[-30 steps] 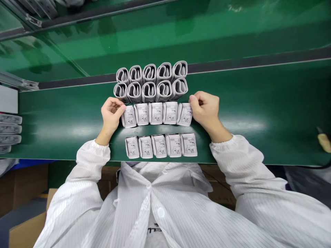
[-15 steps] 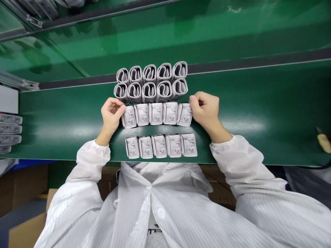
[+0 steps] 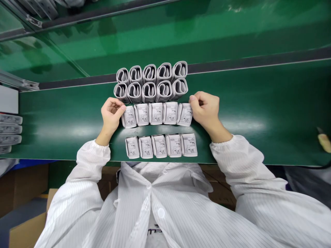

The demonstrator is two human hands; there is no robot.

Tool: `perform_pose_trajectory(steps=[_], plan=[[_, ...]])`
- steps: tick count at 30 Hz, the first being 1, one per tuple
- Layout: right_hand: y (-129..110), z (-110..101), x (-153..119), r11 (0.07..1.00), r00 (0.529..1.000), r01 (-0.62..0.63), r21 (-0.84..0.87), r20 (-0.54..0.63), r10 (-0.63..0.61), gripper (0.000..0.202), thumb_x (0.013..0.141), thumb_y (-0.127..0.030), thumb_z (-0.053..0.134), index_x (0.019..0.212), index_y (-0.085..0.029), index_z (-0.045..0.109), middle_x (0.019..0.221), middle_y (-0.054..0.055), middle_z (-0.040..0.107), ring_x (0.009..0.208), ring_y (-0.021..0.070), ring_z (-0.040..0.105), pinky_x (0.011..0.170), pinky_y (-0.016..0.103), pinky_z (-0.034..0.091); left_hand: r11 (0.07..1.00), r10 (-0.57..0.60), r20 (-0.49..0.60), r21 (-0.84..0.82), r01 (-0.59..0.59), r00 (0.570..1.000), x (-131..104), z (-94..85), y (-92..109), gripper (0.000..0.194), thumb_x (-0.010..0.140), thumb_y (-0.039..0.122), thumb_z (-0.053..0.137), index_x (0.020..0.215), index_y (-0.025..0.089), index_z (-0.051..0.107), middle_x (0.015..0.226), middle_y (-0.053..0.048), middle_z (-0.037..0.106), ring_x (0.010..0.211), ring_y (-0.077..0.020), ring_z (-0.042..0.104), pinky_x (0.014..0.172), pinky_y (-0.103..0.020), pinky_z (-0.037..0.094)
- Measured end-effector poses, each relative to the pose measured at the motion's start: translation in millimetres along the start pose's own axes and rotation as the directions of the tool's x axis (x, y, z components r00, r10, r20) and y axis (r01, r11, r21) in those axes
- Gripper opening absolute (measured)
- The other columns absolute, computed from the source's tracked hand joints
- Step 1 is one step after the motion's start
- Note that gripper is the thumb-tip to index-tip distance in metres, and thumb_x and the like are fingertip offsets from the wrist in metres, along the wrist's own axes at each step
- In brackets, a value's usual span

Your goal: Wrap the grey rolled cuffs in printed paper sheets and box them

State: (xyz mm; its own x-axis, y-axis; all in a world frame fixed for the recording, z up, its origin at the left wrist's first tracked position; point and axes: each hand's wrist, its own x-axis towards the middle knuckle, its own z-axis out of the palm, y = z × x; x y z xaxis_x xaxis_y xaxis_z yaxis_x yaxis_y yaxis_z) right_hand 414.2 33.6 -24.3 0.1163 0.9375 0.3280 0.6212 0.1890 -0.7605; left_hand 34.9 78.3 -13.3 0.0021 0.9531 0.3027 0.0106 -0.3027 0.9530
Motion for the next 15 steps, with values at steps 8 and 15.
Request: perform_pose_trajectory(steps=[8,15], plan=[[-1.8,-0.2,0.8,1.0,1.0,-0.003,0.0,-0.001,0.003,0.052,0.106,-0.057,0.063,0.066,-0.029,0.044,0.062,0.001,0.05,0.059,0.0199,0.044,0.061,0.042,0.035,1.0,-0.017,-0.008,0.003,0.017,1.0,0.6,0.9,1.1,0.05,0.081,0.061,0.103,0.086,0.025,0.068,0.08,0.003,0.067,0.074,-0.0124,0.067,0.07,-0.028,0.055],[-4.5,-0.5,1.2,0.999,1.0,-0.031,-0.02,0.0,0.031,0.054,0.105,-0.06,0.062,0.066,-0.029,0.043,0.061,0.001,0.049,0.059,0.0196,0.042,0.06,0.041,0.033,1.0,-0.019,-0.009,0.015,0.019,1.0,0.3,1.5,2.3,0.051,0.081,0.062,0.102,0.085,0.025,0.067,0.08,0.003,0.066,0.073,-0.0129,0.067,0.069,-0.028,0.055]])
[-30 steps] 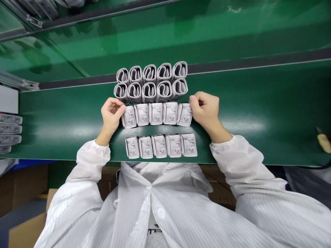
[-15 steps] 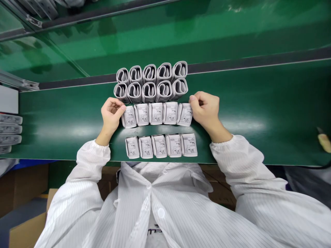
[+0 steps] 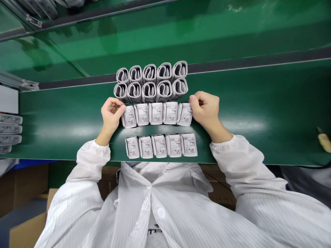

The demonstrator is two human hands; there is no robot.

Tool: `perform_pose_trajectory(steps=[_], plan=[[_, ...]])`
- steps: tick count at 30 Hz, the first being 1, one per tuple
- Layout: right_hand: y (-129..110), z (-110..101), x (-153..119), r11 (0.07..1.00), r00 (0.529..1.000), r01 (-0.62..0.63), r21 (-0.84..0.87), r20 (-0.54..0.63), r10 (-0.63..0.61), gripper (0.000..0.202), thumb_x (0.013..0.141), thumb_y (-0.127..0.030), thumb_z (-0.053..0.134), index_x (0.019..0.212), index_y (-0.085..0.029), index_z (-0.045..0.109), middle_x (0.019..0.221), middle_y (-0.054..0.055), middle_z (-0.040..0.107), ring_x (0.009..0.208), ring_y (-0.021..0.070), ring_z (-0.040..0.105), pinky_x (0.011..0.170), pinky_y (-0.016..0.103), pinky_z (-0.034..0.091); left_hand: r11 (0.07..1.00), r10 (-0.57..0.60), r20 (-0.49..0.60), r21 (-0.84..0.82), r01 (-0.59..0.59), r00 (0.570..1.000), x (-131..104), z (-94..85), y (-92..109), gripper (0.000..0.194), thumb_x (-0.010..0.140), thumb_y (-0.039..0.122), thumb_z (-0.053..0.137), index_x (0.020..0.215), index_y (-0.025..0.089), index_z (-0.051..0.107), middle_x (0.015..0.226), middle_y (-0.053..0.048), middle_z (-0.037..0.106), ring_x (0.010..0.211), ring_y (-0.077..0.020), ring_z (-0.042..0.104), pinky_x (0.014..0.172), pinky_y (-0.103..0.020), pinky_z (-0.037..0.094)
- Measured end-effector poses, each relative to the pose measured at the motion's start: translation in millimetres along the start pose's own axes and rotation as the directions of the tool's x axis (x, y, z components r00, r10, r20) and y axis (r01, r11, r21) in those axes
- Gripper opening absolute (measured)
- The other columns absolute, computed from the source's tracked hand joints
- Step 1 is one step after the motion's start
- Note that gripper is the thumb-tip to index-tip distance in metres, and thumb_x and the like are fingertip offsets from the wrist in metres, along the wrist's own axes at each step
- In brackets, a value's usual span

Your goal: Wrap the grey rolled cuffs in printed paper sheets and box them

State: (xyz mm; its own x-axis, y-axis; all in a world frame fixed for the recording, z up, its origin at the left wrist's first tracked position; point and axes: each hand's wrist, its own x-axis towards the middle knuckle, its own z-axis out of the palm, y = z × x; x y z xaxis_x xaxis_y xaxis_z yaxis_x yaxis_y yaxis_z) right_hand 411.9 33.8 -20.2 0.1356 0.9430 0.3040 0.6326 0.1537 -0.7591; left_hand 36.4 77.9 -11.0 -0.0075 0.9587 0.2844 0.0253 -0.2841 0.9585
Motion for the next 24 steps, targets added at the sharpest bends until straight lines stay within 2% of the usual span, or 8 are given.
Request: perform_pose_trajectory(steps=[6,17,24], plan=[[0.1,-0.5,-0.4,1.0,1.0,0.023,0.018,-0.001,-0.023,0.05,0.105,-0.052,0.064,0.066,-0.029,0.043,0.061,0.0,0.048,0.058,0.0192,0.042,0.061,0.042,0.035,1.0,0.015,0.011,-0.023,-0.015,1.0,-0.1,-0.6,-1.5,0.048,0.082,0.059,0.102,0.087,0.024,0.069,0.08,0.003,0.066,0.074,-0.012,0.067,0.07,-0.028,0.054],[4.1,0.5,-1.0,1.0,1.0,0.023,0.004,0.004,-0.023,0.051,0.107,-0.052,0.065,0.067,-0.028,0.044,0.062,0.001,0.05,0.059,0.0192,0.043,0.061,0.041,0.035,1.0,0.001,-0.002,0.01,-0.001,1.0,-0.6,-0.4,-2.0,0.054,0.08,0.064,0.102,0.085,0.025,0.066,0.082,0.002,0.066,0.074,-0.0129,0.067,0.069,-0.028,0.055],[2.4,-0.7,-1.0,1.0,1.0,0.021,0.018,0.012,-0.021,0.053,0.108,-0.056,0.064,0.067,-0.029,0.044,0.062,0.001,0.049,0.058,0.0195,0.041,0.061,0.042,0.036,1.0,0.013,0.003,-0.004,-0.012,1.0,-0.5,-0.8,-2.4,0.05,0.082,0.061,0.102,0.086,0.025,0.068,0.081,0.003,0.067,0.074,-0.0123,0.067,0.069,-0.027,0.054]])
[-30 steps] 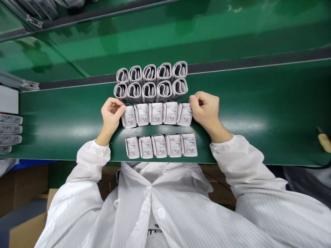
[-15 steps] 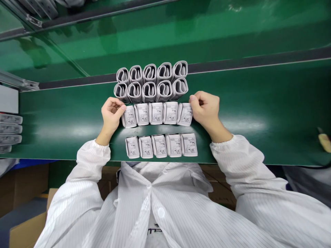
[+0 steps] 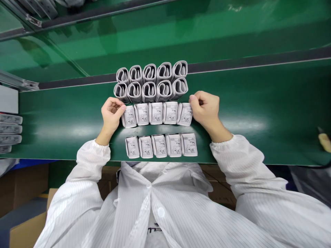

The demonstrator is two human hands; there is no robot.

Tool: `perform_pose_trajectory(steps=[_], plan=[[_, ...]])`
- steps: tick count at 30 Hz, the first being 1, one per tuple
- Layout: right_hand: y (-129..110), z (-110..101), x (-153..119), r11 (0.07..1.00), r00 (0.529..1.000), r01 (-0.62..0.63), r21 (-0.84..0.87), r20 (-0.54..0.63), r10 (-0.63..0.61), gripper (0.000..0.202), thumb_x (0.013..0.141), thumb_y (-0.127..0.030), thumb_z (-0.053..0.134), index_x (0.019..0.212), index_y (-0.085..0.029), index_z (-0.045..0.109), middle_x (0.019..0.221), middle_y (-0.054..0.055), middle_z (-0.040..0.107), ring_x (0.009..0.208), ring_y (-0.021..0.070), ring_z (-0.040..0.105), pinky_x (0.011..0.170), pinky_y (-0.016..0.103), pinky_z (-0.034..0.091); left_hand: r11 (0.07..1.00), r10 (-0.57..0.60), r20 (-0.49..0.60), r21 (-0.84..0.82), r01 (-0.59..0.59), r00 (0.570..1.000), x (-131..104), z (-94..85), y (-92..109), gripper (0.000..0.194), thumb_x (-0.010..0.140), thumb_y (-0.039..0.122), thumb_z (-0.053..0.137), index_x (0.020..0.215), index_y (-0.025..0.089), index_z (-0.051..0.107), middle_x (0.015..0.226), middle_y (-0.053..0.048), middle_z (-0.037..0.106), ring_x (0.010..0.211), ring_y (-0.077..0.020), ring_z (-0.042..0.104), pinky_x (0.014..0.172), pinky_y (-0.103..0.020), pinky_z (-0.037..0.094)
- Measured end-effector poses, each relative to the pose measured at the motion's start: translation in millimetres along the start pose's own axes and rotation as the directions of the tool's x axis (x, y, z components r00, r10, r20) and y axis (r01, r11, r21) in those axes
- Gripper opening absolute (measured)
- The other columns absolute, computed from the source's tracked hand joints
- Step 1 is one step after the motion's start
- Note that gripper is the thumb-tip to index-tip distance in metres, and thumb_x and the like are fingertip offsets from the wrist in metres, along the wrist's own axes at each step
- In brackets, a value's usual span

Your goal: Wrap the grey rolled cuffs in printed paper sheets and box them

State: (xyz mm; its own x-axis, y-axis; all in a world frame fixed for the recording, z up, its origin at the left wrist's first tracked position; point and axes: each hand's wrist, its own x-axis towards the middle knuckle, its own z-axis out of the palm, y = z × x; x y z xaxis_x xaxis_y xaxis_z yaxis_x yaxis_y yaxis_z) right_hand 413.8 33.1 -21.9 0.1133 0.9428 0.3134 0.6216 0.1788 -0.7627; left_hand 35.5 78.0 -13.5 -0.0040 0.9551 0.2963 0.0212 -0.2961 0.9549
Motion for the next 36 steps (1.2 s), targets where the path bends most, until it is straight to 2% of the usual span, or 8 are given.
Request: perform_pose_trajectory(steps=[8,19,36], plan=[[0.4,-0.2,-0.4,1.0,1.0,0.005,-0.002,0.0,-0.005,0.051,0.108,-0.05,0.065,0.067,-0.028,0.044,0.063,0.0,0.049,0.059,0.0191,0.042,0.062,0.042,0.037,1.0,0.014,0.007,-0.005,-0.014,1.0,-0.1,0.2,-0.1,0.048,0.084,0.059,0.102,0.087,0.024,0.069,0.082,0.002,0.067,0.075,-0.0125,0.067,0.07,-0.028,0.055],[1.4,0.6,-0.6,0.999,0.999,0.041,0.005,-0.012,-0.041,0.049,0.108,-0.049,0.064,0.068,-0.028,0.045,0.063,0.0,0.05,0.058,0.0182,0.042,0.061,0.04,0.035,1.0,0.023,0.011,-0.02,-0.022,1.0,0.1,-0.2,0.7,0.046,0.084,0.058,0.102,0.088,0.024,0.072,0.08,0.003,0.068,0.073,-0.0113,0.068,0.07,-0.025,0.055],[2.2,1.4,-0.4,1.0,1.0,0.022,-0.011,-0.01,-0.022,0.052,0.109,-0.054,0.063,0.068,-0.028,0.044,0.063,0.0,0.05,0.058,0.0188,0.043,0.061,0.041,0.035,0.998,0.051,0.027,-0.036,-0.05,0.998,-0.2,-1.0,-0.2,0.039,0.087,0.051,0.101,0.09,0.024,0.073,0.082,0.003,0.069,0.075,-0.0115,0.069,0.07,-0.025,0.055]])
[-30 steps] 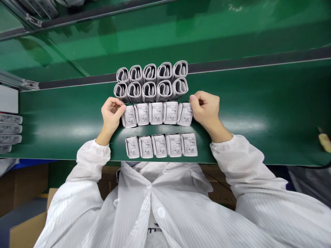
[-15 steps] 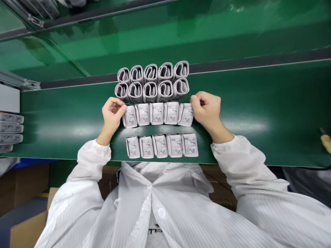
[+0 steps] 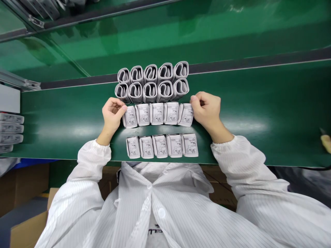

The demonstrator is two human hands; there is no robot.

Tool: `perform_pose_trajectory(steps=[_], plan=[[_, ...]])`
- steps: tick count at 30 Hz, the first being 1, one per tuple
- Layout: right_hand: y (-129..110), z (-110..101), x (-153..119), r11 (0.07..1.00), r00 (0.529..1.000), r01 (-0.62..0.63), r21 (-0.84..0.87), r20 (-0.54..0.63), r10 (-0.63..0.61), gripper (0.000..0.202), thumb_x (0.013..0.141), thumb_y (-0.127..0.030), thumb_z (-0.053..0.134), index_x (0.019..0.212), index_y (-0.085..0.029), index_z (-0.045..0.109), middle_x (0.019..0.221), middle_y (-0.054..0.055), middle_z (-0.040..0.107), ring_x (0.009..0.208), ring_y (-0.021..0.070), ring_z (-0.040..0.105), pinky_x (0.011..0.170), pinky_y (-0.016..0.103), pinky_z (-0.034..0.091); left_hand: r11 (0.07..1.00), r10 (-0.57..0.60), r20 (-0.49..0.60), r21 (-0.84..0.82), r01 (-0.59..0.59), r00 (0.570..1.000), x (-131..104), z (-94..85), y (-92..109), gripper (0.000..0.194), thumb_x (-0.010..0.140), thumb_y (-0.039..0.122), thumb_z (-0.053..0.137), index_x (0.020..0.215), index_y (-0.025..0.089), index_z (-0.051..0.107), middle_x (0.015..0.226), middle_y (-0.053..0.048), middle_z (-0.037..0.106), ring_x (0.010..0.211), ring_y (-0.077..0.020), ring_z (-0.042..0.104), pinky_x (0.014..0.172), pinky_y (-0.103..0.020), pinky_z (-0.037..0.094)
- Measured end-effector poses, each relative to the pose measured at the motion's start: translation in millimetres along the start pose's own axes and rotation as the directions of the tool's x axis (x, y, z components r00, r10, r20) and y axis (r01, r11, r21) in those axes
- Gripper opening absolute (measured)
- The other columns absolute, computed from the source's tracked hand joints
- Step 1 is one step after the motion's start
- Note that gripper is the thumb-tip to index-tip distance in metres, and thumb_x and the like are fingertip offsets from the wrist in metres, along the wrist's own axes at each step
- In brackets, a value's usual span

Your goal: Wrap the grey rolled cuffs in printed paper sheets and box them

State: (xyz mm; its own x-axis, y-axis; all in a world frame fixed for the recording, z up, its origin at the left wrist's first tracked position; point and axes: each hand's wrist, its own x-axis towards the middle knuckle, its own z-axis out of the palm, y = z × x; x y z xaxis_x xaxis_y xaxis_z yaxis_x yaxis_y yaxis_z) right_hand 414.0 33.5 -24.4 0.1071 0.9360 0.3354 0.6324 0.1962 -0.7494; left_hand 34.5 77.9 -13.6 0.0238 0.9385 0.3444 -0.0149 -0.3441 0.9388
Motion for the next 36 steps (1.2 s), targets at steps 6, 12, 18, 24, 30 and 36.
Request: perform_pose_trajectory(steps=[6,12,18,24,30,36], plan=[[-0.3,-0.2,-0.4,1.0,1.0,0.007,0.0,-0.008,-0.007,0.048,0.107,-0.046,0.064,0.068,-0.028,0.044,0.063,0.0,0.049,0.059,0.0181,0.043,0.062,0.04,0.036,1.0,-0.005,-0.006,0.016,0.005,1.0,0.3,0.3,-0.1,0.042,0.086,0.055,0.101,0.089,0.024,0.073,0.081,0.003,0.068,0.074,-0.0118,0.068,0.07,-0.026,0.054],[0.8,-0.6,-0.8,1.0,1.0,0.022,0.015,-0.004,-0.022,0.045,0.106,-0.042,0.064,0.068,-0.028,0.044,0.062,-0.001,0.048,0.058,0.018,0.042,0.061,0.04,0.035,1.0,-0.01,-0.005,0.012,0.01,1.0,0.1,0.5,-0.1,0.042,0.087,0.055,0.101,0.09,0.024,0.073,0.081,0.002,0.069,0.074,-0.0118,0.068,0.069,-0.026,0.055],[0.3,-1.0,-0.7,1.0,1.0,0.002,0.007,0.009,-0.002,0.045,0.107,-0.043,0.064,0.069,-0.028,0.044,0.063,-0.001,0.049,0.059,0.0184,0.042,0.062,0.04,0.036,0.999,-0.031,-0.009,0.027,0.031,0.999,-0.2,0.2,0.0,0.046,0.085,0.058,0.101,0.089,0.024,0.071,0.081,0.003,0.068,0.074,-0.012,0.068,0.069,-0.027,0.055],[-0.8,-1.1,-0.6,1.0,1.0,0.013,0.02,-0.001,-0.013,0.048,0.108,-0.045,0.065,0.068,-0.028,0.044,0.063,-0.001,0.048,0.059,0.0181,0.041,0.062,0.041,0.036,0.999,-0.036,-0.022,0.024,0.037,0.999,-0.1,1.0,-0.2,0.049,0.083,0.06,0.102,0.087,0.024,0.069,0.081,0.003,0.067,0.074,-0.0111,0.067,0.07,-0.026,0.055],[-2.6,-1.8,-0.1,0.999,0.999,-0.036,-0.018,0.017,0.036,0.049,0.107,-0.048,0.064,0.067,-0.028,0.043,0.063,0.001,0.05,0.06,0.0192,0.043,0.06,0.041,0.034,0.998,-0.056,-0.032,0.034,0.057,0.998,0.1,1.5,0.8,0.052,0.081,0.062,0.102,0.086,0.024,0.068,0.081,0.003,0.067,0.074,-0.012,0.067,0.069,-0.027,0.055],[-2.5,-1.8,0.0,0.999,0.999,-0.042,-0.017,0.017,0.042,0.05,0.107,-0.051,0.063,0.067,-0.029,0.044,0.063,0.001,0.051,0.06,0.0198,0.044,0.06,0.041,0.034,0.997,-0.06,-0.029,0.042,0.062,0.998,0.1,1.9,2.4,0.053,0.081,0.063,0.102,0.085,0.024,0.067,0.081,0.003,0.067,0.074,-0.0122,0.067,0.069,-0.028,0.055]])
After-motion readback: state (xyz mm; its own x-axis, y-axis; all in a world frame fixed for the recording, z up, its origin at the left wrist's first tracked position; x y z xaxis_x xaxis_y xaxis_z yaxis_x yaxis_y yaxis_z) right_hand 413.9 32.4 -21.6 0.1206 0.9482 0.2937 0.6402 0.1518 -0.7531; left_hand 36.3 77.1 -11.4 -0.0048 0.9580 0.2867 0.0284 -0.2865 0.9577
